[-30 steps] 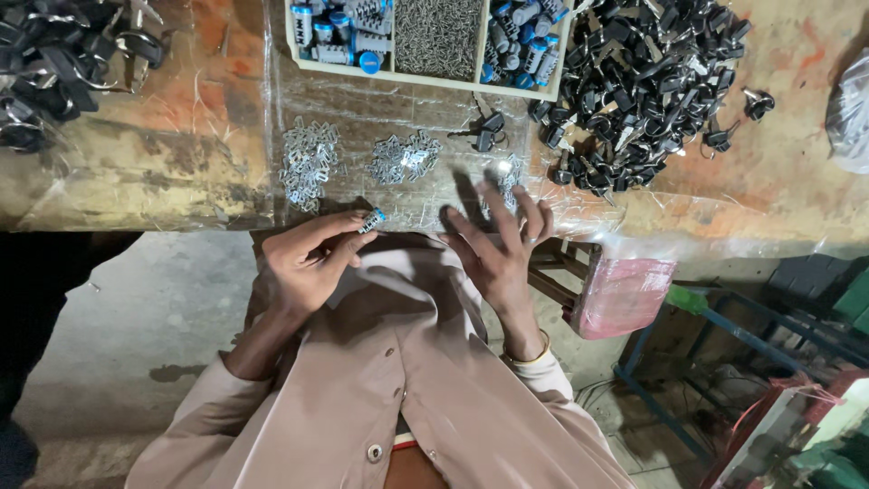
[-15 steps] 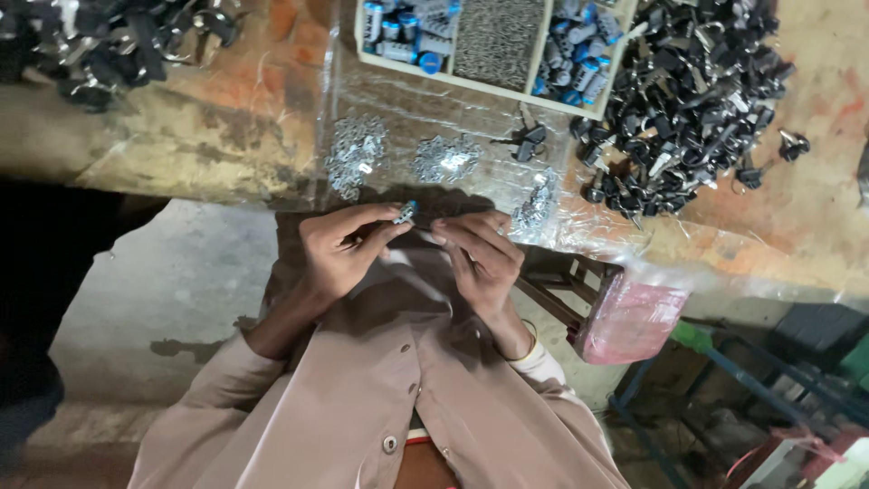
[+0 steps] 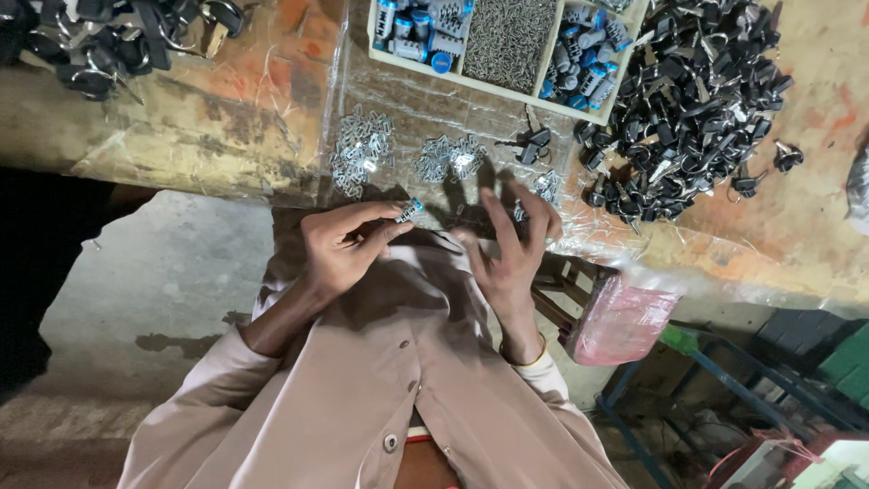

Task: The person sits at a workbench assembling small electrical switch components. They pick blue and gray plastic parts and metal springs from a compartment tray, fit the parts together by hand into a cylindrical assembly, and place finished assemblies aside while reaching for the next parts.

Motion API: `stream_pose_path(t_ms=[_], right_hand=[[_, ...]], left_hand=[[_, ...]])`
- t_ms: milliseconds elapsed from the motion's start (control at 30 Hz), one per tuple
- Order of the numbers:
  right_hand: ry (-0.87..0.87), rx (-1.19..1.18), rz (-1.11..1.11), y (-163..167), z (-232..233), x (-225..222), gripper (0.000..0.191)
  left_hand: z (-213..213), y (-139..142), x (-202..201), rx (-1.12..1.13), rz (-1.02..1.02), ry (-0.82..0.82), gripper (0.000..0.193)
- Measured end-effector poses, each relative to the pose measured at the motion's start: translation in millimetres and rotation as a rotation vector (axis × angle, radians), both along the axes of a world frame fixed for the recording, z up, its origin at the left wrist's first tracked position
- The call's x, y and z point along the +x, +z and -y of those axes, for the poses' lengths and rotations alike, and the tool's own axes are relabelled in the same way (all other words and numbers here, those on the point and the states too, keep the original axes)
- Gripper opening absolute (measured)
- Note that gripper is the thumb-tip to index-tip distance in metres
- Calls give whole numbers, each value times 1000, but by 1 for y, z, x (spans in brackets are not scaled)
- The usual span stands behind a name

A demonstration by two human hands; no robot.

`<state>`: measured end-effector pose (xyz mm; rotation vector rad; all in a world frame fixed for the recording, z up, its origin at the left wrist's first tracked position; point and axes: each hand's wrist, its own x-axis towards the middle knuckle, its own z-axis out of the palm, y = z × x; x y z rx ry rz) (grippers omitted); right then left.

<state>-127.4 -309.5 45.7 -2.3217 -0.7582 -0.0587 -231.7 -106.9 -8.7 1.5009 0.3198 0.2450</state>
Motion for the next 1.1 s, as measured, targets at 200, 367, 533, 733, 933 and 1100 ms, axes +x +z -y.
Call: stream_pose_path(t_ms=[200, 367, 533, 733, 933, 1100], right_hand=[[198, -135, 222, -1, 16, -4, 28], [201, 139, -7, -17, 5, -13, 19], [145, 171, -166, -10, -21, -13, 26], [118, 278, -212, -3, -39, -8, 35], [95, 99, -186, 0, -40, -10, 33], [178, -90, -7, 9, -52, 7, 43]], left_hand=[[0, 1, 1, -14, 11, -6, 16], [-1, 4, 3, 48, -1, -9, 18], [1, 6, 4, 106, 14, 1, 20], [-2, 6, 2, 192, -42, -16, 24], [-8, 9, 3, 508, 162, -37, 24], [-19, 18, -6, 314, 21, 39, 20]])
